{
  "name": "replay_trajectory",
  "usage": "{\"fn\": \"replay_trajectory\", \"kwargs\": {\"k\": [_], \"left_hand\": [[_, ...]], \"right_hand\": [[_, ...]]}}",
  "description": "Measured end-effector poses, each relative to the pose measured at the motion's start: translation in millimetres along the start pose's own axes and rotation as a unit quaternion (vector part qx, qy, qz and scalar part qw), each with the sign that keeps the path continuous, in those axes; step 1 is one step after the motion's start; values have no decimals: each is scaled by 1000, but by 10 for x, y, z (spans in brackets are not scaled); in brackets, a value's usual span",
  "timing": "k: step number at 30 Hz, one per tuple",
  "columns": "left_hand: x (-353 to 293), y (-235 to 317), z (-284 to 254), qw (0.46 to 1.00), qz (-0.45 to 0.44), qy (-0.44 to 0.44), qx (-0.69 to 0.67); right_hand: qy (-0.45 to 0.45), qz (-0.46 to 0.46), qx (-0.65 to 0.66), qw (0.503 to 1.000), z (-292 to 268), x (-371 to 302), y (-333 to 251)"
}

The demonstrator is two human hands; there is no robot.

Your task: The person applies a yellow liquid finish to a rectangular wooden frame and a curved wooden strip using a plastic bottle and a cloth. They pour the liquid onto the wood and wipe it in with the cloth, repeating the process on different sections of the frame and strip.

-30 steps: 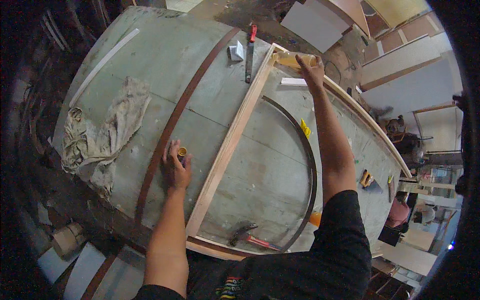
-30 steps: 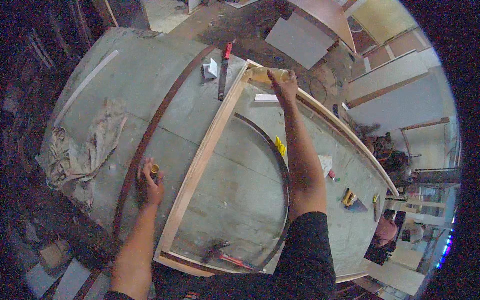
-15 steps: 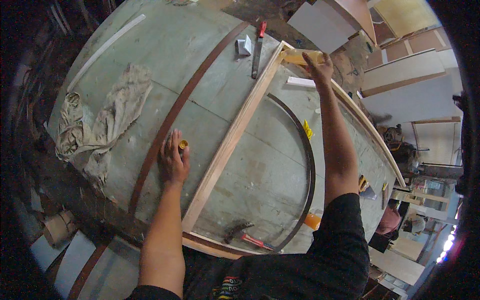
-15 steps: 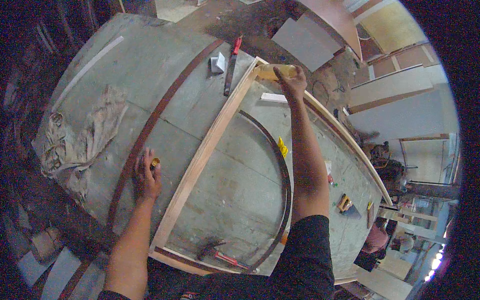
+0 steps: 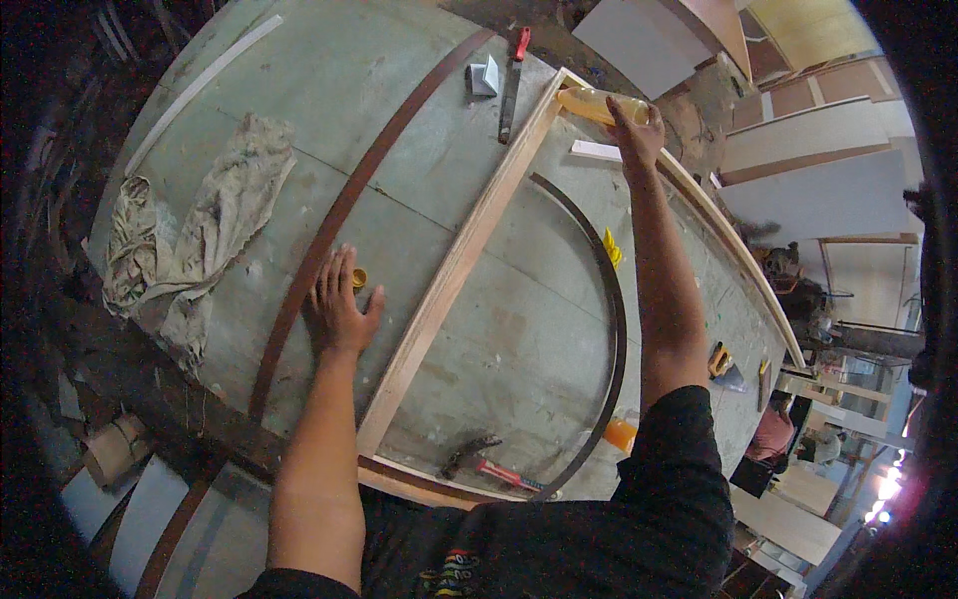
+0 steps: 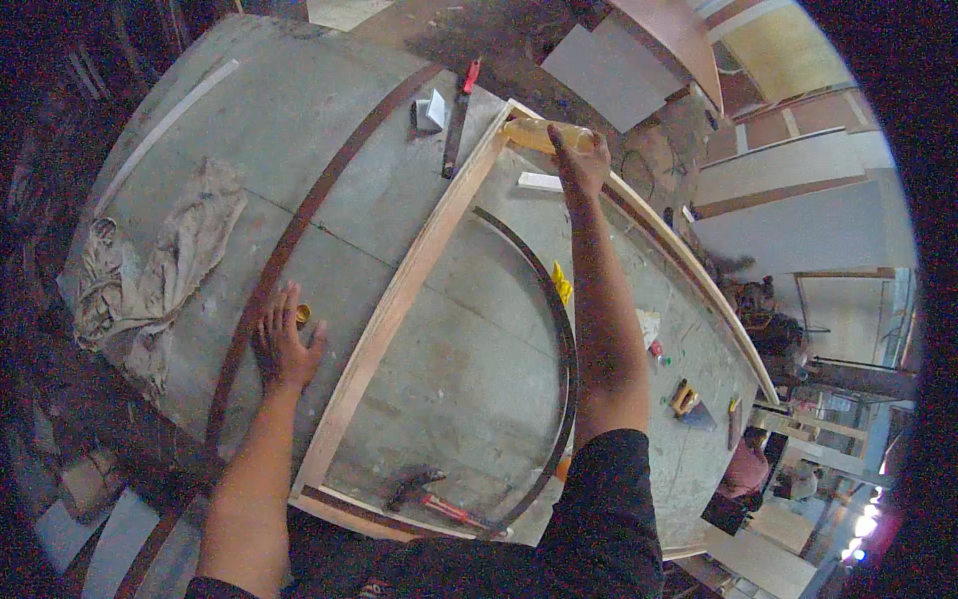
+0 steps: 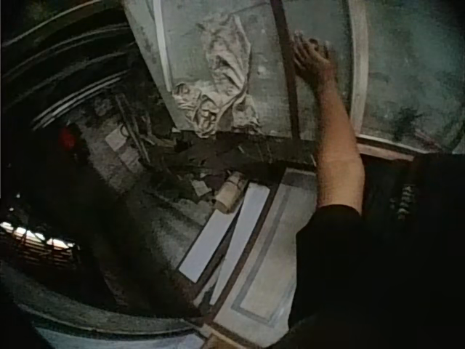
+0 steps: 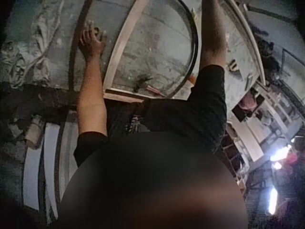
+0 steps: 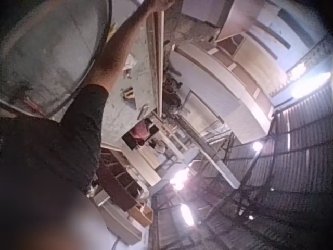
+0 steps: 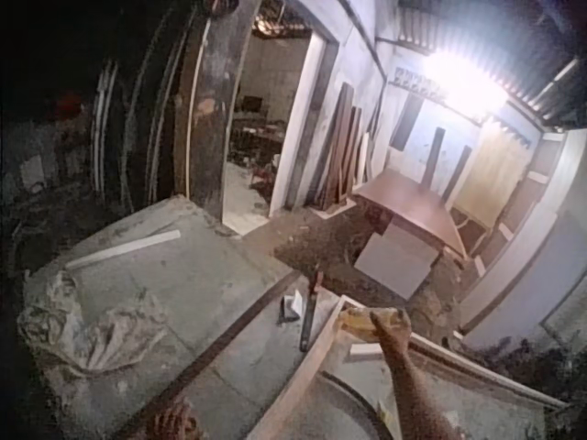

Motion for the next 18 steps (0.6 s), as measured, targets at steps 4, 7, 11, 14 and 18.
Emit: {"fn": "replay_trajectory", "kwargs": {"k": [4, 7, 11, 14, 18], "left_hand": [[-3, 16, -6, 1000, -1, 0, 5], [-2, 31, -28, 1000, -4, 2, 8], [-6, 44, -39, 1000, 6, 5, -4], [-5, 28, -14, 1000, 7, 6, 11], [-6, 26, -4, 1000, 6, 5, 9]], "right_hand": [[59, 29, 35, 997, -72, -315, -23], [62, 29, 62, 996, -42, -601, -88], [104, 31, 128, 986, -71, -1052, -163], [105, 59, 141, 983, -103, -1399, -204], [115, 86, 139, 980, -104, -1833, -288]]}}
Point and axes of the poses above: each hand's wrist, its own x-axis towards the middle knuckle, its own z-axis out of the palm, y = z × x, the point moved 10 cm from there along x, towards the middle knuckle, and after that the axes turned 13 degrees about -z, right-handed, at the moved point
